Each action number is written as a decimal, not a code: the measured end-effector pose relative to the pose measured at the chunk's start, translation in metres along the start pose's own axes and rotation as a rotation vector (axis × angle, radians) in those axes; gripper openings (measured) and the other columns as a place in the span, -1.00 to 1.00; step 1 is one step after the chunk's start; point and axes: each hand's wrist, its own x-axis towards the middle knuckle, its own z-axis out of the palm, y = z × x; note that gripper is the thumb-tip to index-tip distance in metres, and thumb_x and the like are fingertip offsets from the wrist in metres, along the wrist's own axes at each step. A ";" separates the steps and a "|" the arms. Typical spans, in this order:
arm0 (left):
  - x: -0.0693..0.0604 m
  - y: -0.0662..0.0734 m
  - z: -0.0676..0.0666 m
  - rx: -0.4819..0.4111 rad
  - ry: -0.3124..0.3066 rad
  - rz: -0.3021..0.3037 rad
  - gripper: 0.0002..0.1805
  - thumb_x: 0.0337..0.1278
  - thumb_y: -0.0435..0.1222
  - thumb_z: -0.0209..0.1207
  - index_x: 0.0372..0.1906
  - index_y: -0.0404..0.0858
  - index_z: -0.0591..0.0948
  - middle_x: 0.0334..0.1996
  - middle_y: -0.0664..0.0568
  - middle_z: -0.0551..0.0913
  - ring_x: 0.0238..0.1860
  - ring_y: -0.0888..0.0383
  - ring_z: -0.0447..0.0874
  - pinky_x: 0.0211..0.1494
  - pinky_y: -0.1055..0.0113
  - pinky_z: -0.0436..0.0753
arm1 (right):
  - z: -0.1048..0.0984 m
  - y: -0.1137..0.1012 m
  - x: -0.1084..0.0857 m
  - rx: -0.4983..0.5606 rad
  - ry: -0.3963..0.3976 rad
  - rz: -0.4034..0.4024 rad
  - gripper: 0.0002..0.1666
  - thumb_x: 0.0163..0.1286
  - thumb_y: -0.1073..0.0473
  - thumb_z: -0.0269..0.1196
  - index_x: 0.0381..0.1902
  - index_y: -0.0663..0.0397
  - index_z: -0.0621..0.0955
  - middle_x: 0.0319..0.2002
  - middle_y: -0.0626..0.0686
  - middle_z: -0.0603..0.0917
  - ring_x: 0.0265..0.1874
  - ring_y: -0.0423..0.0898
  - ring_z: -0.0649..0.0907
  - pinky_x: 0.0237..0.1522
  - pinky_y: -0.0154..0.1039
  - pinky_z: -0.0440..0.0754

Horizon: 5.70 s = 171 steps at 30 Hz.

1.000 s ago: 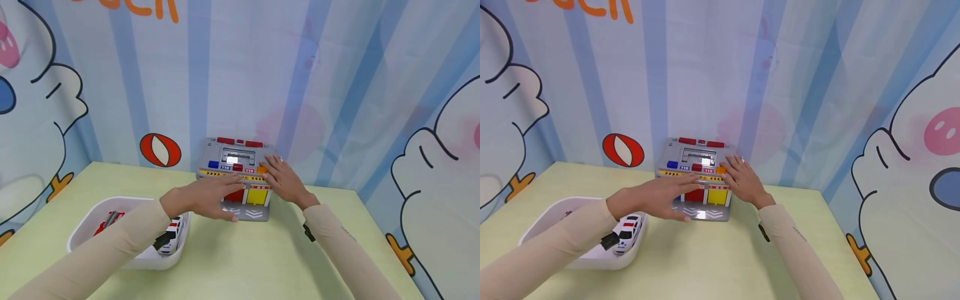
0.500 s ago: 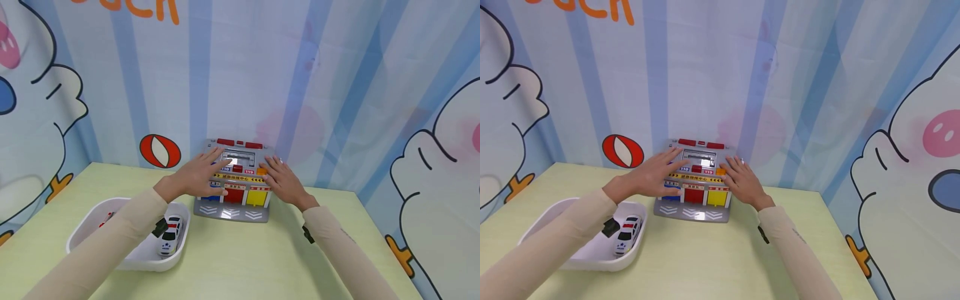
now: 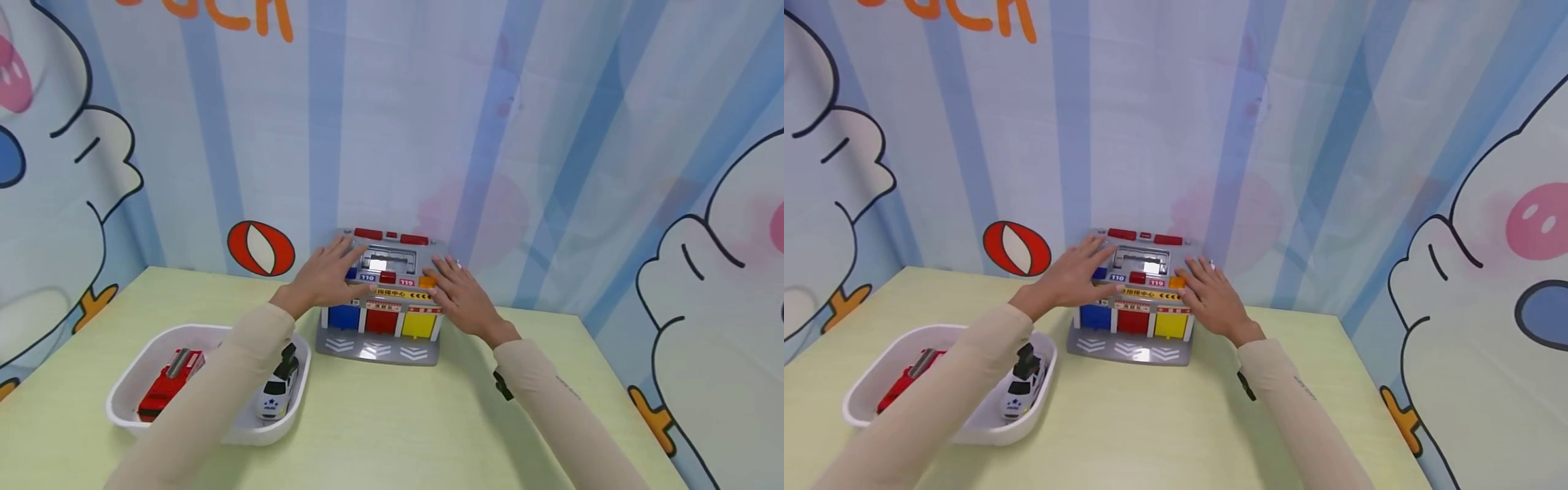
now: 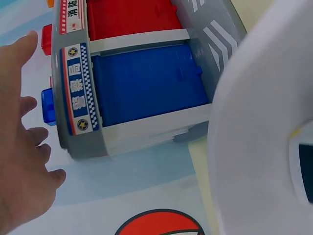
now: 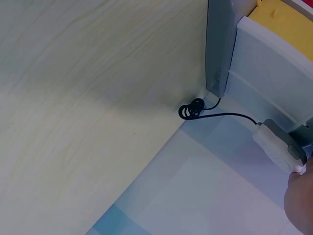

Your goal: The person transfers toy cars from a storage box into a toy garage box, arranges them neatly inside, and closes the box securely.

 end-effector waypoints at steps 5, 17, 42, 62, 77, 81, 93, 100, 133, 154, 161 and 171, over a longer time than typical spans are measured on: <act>0.007 -0.003 0.008 -0.046 -0.011 -0.040 -0.01 0.17 0.25 0.13 0.60 -0.06 0.08 0.63 -0.15 -0.09 0.64 -0.15 -0.26 0.62 -0.17 -0.12 | 0.001 0.000 0.000 0.004 -0.002 -0.002 -0.32 0.61 -0.19 -0.15 0.57 -0.13 0.18 0.63 -0.01 0.02 0.63 0.06 -0.09 0.61 0.13 -0.17; 0.009 -0.011 0.023 -0.115 0.028 -0.109 0.02 0.11 0.30 0.16 0.59 -0.08 0.13 0.64 -0.09 -0.10 0.64 -0.11 -0.23 0.63 -0.13 -0.06 | -0.001 0.000 0.001 0.019 -0.011 -0.002 -0.32 0.60 -0.19 -0.14 0.57 -0.11 0.20 0.62 0.02 0.04 0.63 0.10 -0.07 0.60 0.18 -0.14; 0.007 -0.010 0.026 -0.159 0.067 -0.107 0.00 0.06 0.30 0.19 0.54 -0.10 0.24 0.63 -0.07 -0.04 0.64 -0.09 -0.18 0.55 -0.22 0.14 | -0.012 -0.028 0.023 0.063 -0.022 0.165 -0.20 0.50 -0.30 -0.06 0.55 -0.07 0.24 0.63 0.15 -0.04 0.59 0.31 -0.09 0.48 0.41 -0.01; 0.007 -0.013 0.028 -0.146 0.059 -0.099 -0.01 0.08 0.32 0.17 0.55 -0.09 0.24 0.63 -0.07 -0.05 0.64 -0.10 -0.17 0.56 -0.22 0.13 | -0.018 -0.064 0.045 -0.046 -0.071 0.344 0.06 0.32 -0.55 -0.05 0.60 -0.14 0.12 0.62 0.23 -0.04 0.53 0.46 0.01 0.42 0.51 0.03; 0.008 -0.013 0.025 -0.149 0.063 -0.100 0.00 0.07 0.32 0.18 0.54 -0.09 0.25 0.63 -0.06 -0.04 0.64 -0.09 -0.18 0.56 -0.21 0.14 | -0.016 -0.064 0.047 -0.020 -0.061 0.356 0.11 0.27 -0.56 0.02 0.60 -0.12 0.11 0.63 0.19 -0.09 0.54 0.46 -0.02 0.45 0.49 -0.01; 0.009 -0.013 0.026 -0.151 0.054 -0.102 0.00 0.06 0.32 0.18 0.54 -0.09 0.25 0.63 -0.07 -0.03 0.64 -0.09 -0.17 0.56 -0.21 0.14 | -0.014 -0.064 0.048 -0.020 -0.065 0.365 0.11 0.28 -0.56 0.02 0.60 -0.13 0.10 0.63 0.18 -0.11 0.55 0.45 -0.04 0.45 0.48 -0.03; 0.007 -0.011 0.024 -0.144 0.051 -0.110 0.00 0.05 0.32 0.18 0.54 -0.09 0.26 0.63 -0.08 -0.02 0.63 -0.11 -0.14 0.55 -0.21 0.17 | -0.017 -0.061 0.046 0.005 -0.089 0.362 0.03 0.36 -0.54 -0.08 0.61 -0.16 0.08 0.63 0.18 -0.11 0.55 0.44 -0.07 0.46 0.48 -0.05; 0.008 -0.009 0.024 -0.148 0.055 -0.127 0.01 0.03 0.32 0.18 0.54 -0.08 0.25 0.63 -0.08 -0.03 0.63 -0.11 -0.14 0.54 -0.22 0.17 | -0.030 -0.046 0.038 0.087 -0.165 0.266 -0.04 0.44 -0.46 -0.12 0.61 -0.10 0.07 0.64 0.18 -0.17 0.56 0.44 -0.16 0.48 0.45 -0.13; 0.006 -0.006 0.021 -0.096 0.046 -0.126 0.02 0.09 0.32 0.14 0.58 -0.06 0.16 0.63 -0.11 -0.02 0.64 -0.10 -0.19 0.61 -0.23 -0.15 | -0.009 -0.012 0.019 -0.014 -0.087 0.106 -0.01 0.39 -0.43 -0.01 0.61 -0.16 0.04 0.65 0.08 -0.18 0.61 0.23 -0.18 0.57 0.26 -0.13; -0.032 0.005 0.003 -0.124 -0.048 -0.050 -0.11 0.23 0.03 0.28 0.58 -0.02 0.15 0.54 -0.18 0.17 0.48 -0.21 0.23 0.42 -0.21 0.40 | -0.007 -0.012 0.019 -0.011 -0.083 0.112 -0.02 0.40 -0.42 -0.01 0.61 -0.19 0.03 0.65 0.05 -0.19 0.61 0.22 -0.18 0.57 0.26 -0.13; -0.054 0.004 -0.006 -0.096 -0.077 -0.015 -0.12 0.19 0.00 0.33 0.56 0.01 0.21 0.55 -0.21 0.16 0.50 -0.25 0.21 0.38 -0.24 0.43 | -0.008 -0.012 0.019 -0.004 -0.081 0.105 -0.02 0.40 -0.43 0.00 0.61 -0.17 0.03 0.65 0.07 -0.18 0.61 0.24 -0.18 0.57 0.27 -0.13; -0.081 -0.012 -0.013 -0.094 -0.113 -0.006 -0.18 0.15 -0.04 0.37 0.51 0.04 0.32 0.57 -0.21 0.10 0.54 -0.27 0.10 0.42 -0.29 0.34 | -0.006 -0.011 0.020 -0.008 -0.074 0.113 -0.03 0.40 -0.41 0.00 0.61 -0.16 0.05 0.65 0.07 -0.16 0.61 0.24 -0.17 0.57 0.26 -0.13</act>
